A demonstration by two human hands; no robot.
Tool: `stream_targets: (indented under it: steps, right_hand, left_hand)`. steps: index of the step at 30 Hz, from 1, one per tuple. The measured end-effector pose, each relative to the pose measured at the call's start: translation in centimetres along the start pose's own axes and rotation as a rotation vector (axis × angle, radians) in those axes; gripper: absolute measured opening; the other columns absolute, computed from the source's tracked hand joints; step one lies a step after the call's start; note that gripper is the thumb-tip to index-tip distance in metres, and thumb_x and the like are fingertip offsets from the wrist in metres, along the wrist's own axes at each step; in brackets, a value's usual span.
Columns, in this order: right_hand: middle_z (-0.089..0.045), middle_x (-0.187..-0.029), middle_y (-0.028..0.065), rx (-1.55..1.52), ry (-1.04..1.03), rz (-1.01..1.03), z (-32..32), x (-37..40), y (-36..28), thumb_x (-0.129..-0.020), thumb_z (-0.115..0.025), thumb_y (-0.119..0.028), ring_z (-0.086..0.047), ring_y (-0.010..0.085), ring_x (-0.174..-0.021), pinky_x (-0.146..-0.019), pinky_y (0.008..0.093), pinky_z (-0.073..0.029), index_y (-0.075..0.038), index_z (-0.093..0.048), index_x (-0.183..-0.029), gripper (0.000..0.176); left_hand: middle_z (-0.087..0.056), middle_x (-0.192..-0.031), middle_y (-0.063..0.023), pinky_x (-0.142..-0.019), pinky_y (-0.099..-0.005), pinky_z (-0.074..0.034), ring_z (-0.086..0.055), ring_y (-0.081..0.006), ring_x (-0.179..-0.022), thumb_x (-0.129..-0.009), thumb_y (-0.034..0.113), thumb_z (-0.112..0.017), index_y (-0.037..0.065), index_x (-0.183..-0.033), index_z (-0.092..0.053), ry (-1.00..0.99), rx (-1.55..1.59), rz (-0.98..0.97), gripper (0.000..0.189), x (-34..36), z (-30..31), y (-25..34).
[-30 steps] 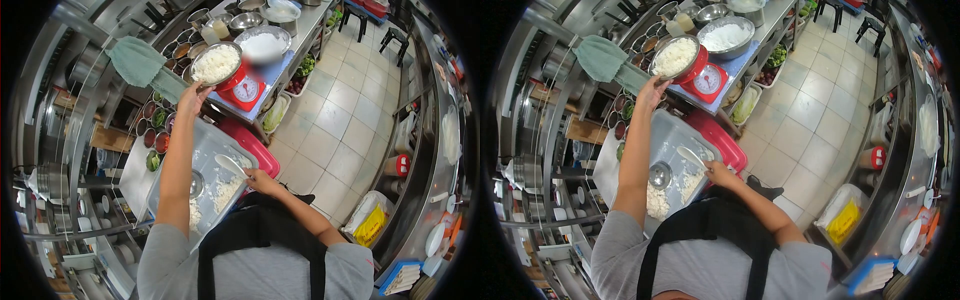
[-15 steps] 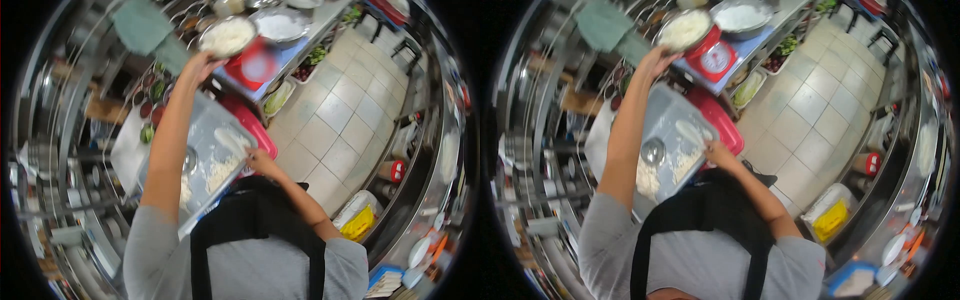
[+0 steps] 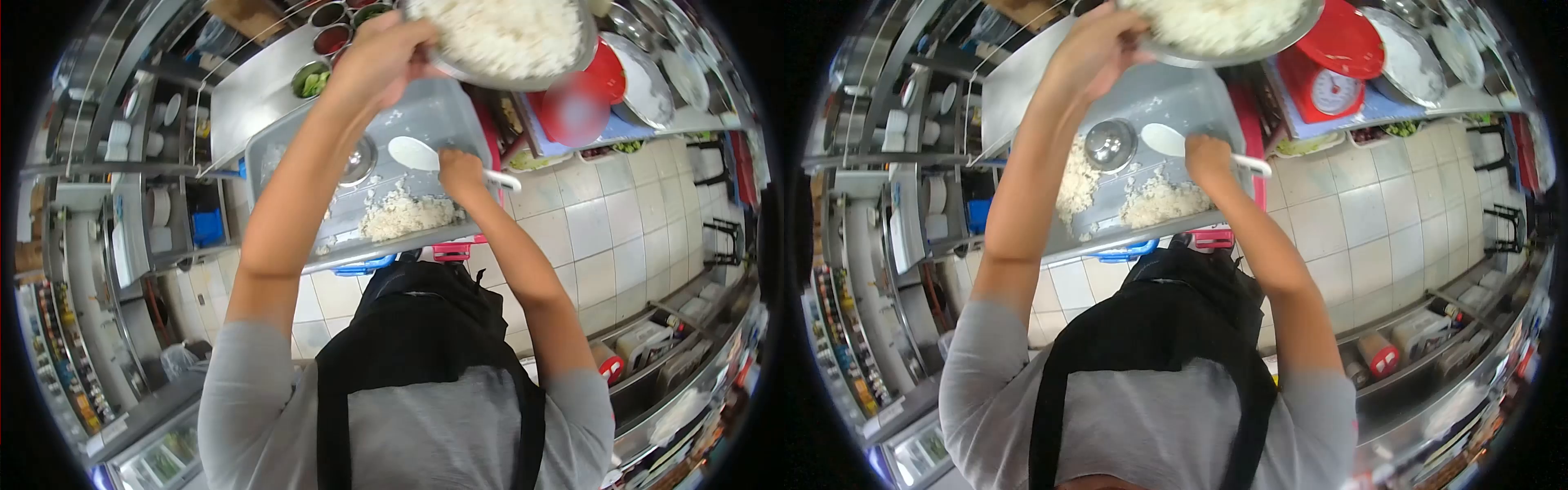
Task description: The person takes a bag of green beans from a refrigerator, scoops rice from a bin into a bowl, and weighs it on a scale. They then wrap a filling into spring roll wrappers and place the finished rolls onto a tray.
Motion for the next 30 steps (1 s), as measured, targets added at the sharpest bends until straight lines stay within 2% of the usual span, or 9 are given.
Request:
stream_targets:
  steps: [1,3,6,9,12,14,24,28,30]
  right_hand:
    - [-0.064,-0.089,0.0117,0.181,0.008,0.06,-1.7,-2.0,-0.9,-0.078,-0.051,-0.012,-0.063,0.0285,-0.078,-0.067,0.0368,-0.048,-0.008,-0.061,-0.098,0.022]
    - [-0.065,-0.089,0.0093,0.364,0.008,0.142,-5.9,-5.5,-1.6,-0.079,-0.05,-0.014,-0.064,0.0262,-0.077,-0.063,0.0365,-0.048,-0.011,-0.061,-0.1,0.024]
    - [-0.064,-0.091,0.0048,0.627,0.051,0.268,-8.8,-7.6,-2.5,-0.079,-0.05,-0.013,-0.063,0.0222,-0.085,-0.07,0.0333,-0.045,-0.013,-0.062,-0.091,0.016]
    - [-0.064,-0.091,0.006,0.554,-0.197,0.374,-10.7,-7.5,-4.6,-0.079,-0.051,-0.014,-0.061,0.0209,-0.089,-0.073,0.0333,-0.044,-0.014,-0.062,-0.097,0.02]
    - [-0.064,-0.082,0.011,0.443,-0.301,0.553,-13.6,-7.0,-4.0,-0.072,-0.055,-0.008,-0.063,0.0252,-0.081,-0.068,0.0365,-0.046,-0.009,-0.064,-0.082,0.014]
    - [-0.063,-0.077,0.0147,0.305,-0.347,0.643,-12.8,-6.0,-4.2,-0.063,-0.059,-0.004,-0.063,0.0297,-0.076,-0.065,0.0391,-0.048,-0.004,-0.065,-0.074,0.013]
    - [-0.065,-0.081,0.013,0.46,-0.804,0.473,-12.4,-4.0,-4.5,-0.061,-0.057,-0.004,-0.063,0.0273,-0.078,-0.066,0.0386,-0.048,-0.007,-0.067,-0.077,0.019]
    - [-0.063,-0.078,0.0124,0.292,-0.686,0.451,-10.3,-3.2,-5.2,-0.061,-0.057,-0.006,-0.061,0.0286,-0.08,-0.068,0.0403,-0.047,-0.011,-0.067,-0.082,0.023]
    - [-0.064,-0.078,0.0114,0.326,-0.513,0.549,-9.6,-2.7,-5.8,-0.06,-0.06,-0.007,-0.062,0.0271,-0.078,-0.067,0.0381,-0.047,-0.008,-0.066,-0.077,0.018]
  left_hand:
    - [-0.056,-0.091,-0.0119,-0.067,-0.032,-0.054,-0.058,-0.0183,-0.078,-0.078,-0.001,-0.045,-0.007,-0.103,-0.048,0.079,-0.103,0.051,0.025,2.7,2.5,0.6]
    - [-0.054,-0.079,-0.005,-0.06,-0.0271,-0.052,-0.054,-0.0123,-0.066,-0.079,0.001,-0.048,-0.003,-0.097,-0.051,0.239,-0.052,0.075,0.019,6.5,8.1,-1.0]
    - [-0.059,-0.088,-0.0121,-0.056,-0.0294,-0.054,-0.06,-0.0167,-0.071,-0.079,0.005,-0.049,-0.006,-0.096,-0.052,0.434,-0.1,0.119,0.021,12.9,16.1,-5.0]
    - [-0.061,-0.088,-0.0148,-0.056,-0.0296,-0.055,-0.063,-0.0193,-0.069,-0.079,0.004,-0.048,-0.007,-0.099,-0.052,0.621,-0.082,0.212,0.023,19.2,22.1,-10.5]
    - [-0.062,-0.087,-0.0158,-0.054,-0.03,-0.056,-0.063,-0.0199,-0.067,-0.079,0.003,-0.048,-0.007,-0.099,-0.052,0.756,-0.02,0.28,0.023,24.2,25.7,-16.0]
    - [-0.062,-0.087,-0.0157,-0.053,-0.0296,-0.056,-0.064,-0.0198,-0.067,-0.079,0.003,-0.048,-0.007,-0.099,-0.052,0.791,0.001,0.294,0.022,26.4,27.0,-19.3]
    - [-0.055,-0.07,-0.0074,-0.045,-0.0271,-0.054,-0.056,-0.0118,-0.054,-0.075,0.004,-0.053,-0.008,-0.086,-0.055,0.833,-0.137,0.321,0.016,27.0,28.4,-25.3]
    - [-0.055,-0.065,-0.0074,-0.042,-0.0273,-0.052,-0.056,-0.0118,-0.051,-0.075,0.004,-0.054,-0.008,-0.084,-0.056,0.803,-0.263,0.336,0.015,26.5,28.7,-25.2]
    - [-0.059,-0.08,-0.0113,-0.051,-0.0295,-0.056,-0.061,-0.0162,-0.064,-0.077,0.004,-0.052,-0.008,-0.09,-0.054,0.738,-0.262,0.39,0.018,26.3,28.5,-25.7]
Point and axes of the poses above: each hand's wrist, its own x-axis away from the middle knuckle, its own z-axis out of the back of the hand, y = z × x, the point moved 8 cm from there along -x, towards the middle knuckle
